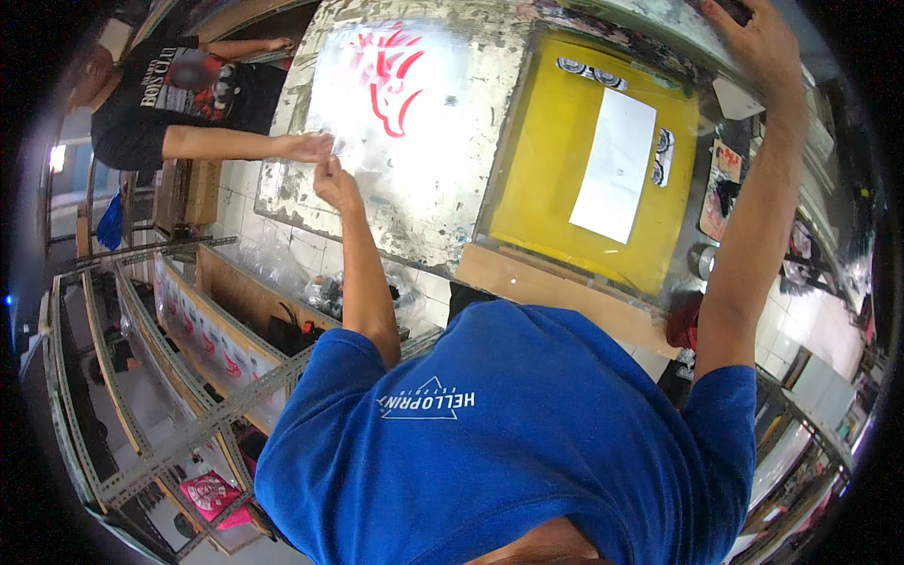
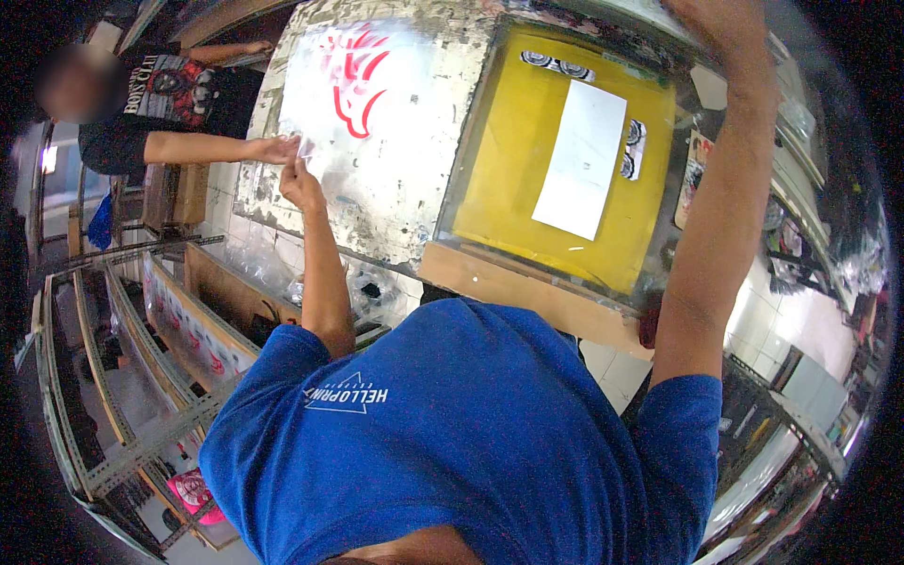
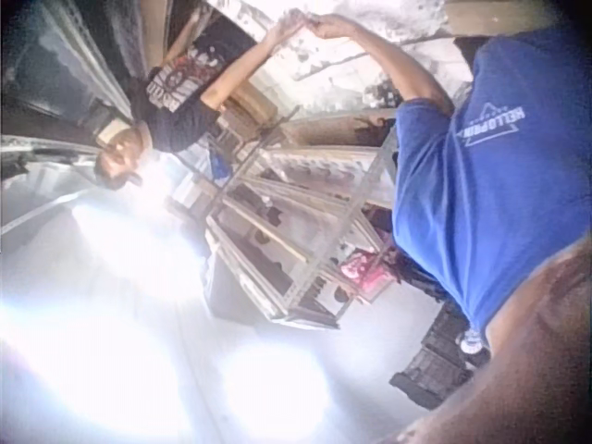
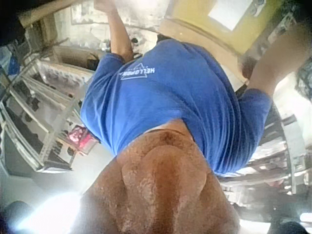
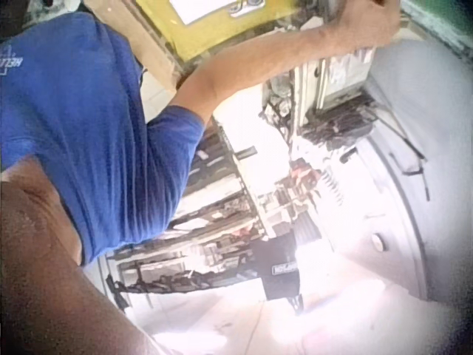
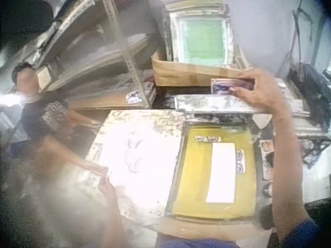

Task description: The person performs screen printing by placing a plastic sheet on the template, lowering the mesh screen, and spreading ink across the surface using a squeegee, then lifting the screen to reveal the print.

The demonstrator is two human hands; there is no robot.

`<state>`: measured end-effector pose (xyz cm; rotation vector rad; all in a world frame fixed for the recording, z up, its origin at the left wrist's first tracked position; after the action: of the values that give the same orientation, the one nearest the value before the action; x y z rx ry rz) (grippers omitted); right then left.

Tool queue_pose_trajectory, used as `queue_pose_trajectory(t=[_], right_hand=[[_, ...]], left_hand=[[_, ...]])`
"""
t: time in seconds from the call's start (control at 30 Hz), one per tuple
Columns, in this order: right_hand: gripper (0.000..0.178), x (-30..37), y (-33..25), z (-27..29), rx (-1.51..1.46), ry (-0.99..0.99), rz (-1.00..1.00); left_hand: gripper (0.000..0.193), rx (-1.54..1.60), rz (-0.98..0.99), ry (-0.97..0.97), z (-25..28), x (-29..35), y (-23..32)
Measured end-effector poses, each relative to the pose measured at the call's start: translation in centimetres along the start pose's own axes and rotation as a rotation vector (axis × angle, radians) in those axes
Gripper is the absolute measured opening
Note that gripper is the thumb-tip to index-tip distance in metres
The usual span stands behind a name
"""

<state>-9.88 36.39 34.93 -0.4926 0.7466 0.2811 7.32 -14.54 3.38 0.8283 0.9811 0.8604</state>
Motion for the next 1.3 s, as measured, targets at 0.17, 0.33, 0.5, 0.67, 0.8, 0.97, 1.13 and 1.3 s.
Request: queue_pose_trajectory(t=[0.17,0.33,0.5,0.67,0.8,0.97,1.13,1.3], right_hand=[[0.047,-0.3,-1.5,0.9,0.037,-0.112,-0.137],[0.052,0.0,1.8,-0.5,0.162,0.042,0.093],[0.052,-0.3,1.3,-0.1,0.16,0.018,0.1],[0.049,-0.6,-0.3,0.2,0.089,-0.062,-0.039],[0.045,-1.3,1.4,-0.5,0.031,-0.1,-0.05],[0.042,-0.9,0.7,0.3,0.056,-0.055,0.103],[0.042,-1.8,1.0,0.4,-0.012,-0.154,0.05],[0.045,-1.2,1.4,0.0,0.078,-0.078,0.099]], left_hand=[[0.04,-0.417,-0.476,0.267,-1.3,-0.5,1.9],[0.03,-0.308,-0.845,-0.179,-9.5,6.9,7.2],[0.026,-0.526,-0.63,-0.27,-13.2,10.8,5.8],[0.008,-0.25,-0.474,-0.317,-13.7,10.2,5.6],[0.009,0.249,-0.34,-0.662,-13.9,13.2,9.5],[0.047,-0.176,-0.746,-0.999,-12.6,21.8,12.9],[0.059,-0.154,-0.912,-1.132,-15.6,26.5,12.2],[0.056,-0.097,-0.969,-1.205,-17.9,28.1,14.2]])
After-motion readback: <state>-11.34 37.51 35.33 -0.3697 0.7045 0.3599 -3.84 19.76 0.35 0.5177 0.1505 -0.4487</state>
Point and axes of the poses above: each hand's wrist, its own x-axis away from the middle knuckle, its own z-axis out of the back of the hand, y = z × x, the point moved 1 cm from there along -x, towards the middle knuckle, and after that the axes turned 8 degrees about y, right-handed, at the moved point
